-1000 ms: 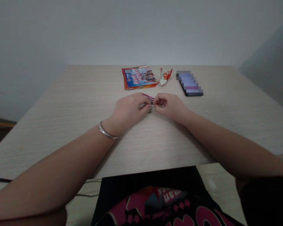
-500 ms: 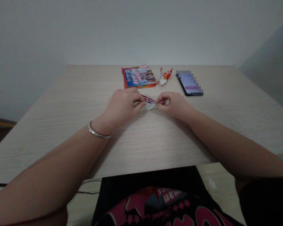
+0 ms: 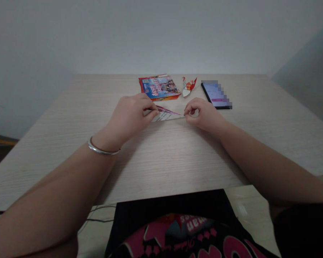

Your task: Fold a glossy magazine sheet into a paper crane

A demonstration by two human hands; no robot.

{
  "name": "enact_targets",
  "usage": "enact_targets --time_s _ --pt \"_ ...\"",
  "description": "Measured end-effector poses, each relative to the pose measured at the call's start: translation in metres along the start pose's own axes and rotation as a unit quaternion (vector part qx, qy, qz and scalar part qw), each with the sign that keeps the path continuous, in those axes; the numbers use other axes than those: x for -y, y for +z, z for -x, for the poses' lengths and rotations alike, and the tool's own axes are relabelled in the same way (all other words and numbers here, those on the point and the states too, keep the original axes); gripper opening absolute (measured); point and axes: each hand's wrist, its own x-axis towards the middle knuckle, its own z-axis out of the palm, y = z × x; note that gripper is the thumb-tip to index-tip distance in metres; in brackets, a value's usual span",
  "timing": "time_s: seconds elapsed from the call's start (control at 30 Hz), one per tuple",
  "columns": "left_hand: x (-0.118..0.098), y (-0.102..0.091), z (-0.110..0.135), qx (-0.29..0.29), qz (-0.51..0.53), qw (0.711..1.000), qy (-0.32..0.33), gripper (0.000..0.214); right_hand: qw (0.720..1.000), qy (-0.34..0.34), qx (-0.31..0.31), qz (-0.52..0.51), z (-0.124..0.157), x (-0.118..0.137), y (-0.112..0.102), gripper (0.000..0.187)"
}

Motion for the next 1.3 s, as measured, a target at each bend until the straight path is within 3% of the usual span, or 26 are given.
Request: enact_targets --time_s 0.3,0.47,0.63,0.8,0.87,0.97,1.17,1.3 --pt "0.016 0.005 0.001 -0.018 -0.002 1.0 -0.018 0.024 0.998 0.05 -0.033 0.032 0.001 -0.007 -0.007 0.004" --pt "0.013 0.006 0.001 -0.027 0.012 0.999 -0.022 0.026 0.999 -0.029 -0.016 0.018 0.002 0.003 0.0 0.009" --pt "0.008 0.004 0.002 -0.037 -0.025 0.999 0.017 0.024 0.997 -0.064 -0.014 0.047 0.001 0.012 0.005 0.007" --pt "-0.008 0.004 0.005 -0.038 -0.116 0.988 0.091 0.028 0.989 -0.099 -0.034 0.101 0.001 0.026 0.013 0.009" --pt "-0.017 0.006 0.005 -0.052 -0.124 0.986 0.1 0.027 0.987 -0.107 -0.031 0.113 0.001 0.034 0.016 0.011" --pt "-0.024 0.01 0.004 -0.024 -0.117 0.987 0.107 0.022 0.986 -0.12 -0.02 0.117 0.001 0.041 0.019 0.013" --pt "-0.023 0.015 0.004 -0.035 -0.111 0.986 0.119 0.016 0.984 -0.149 0.011 0.1 0.0 0.038 0.018 0.012" --pt "-0.018 0.012 0.004 -0.006 -0.124 0.986 0.107 0.02 0.983 -0.166 0.014 0.079 -0.003 0.031 0.014 0.013"
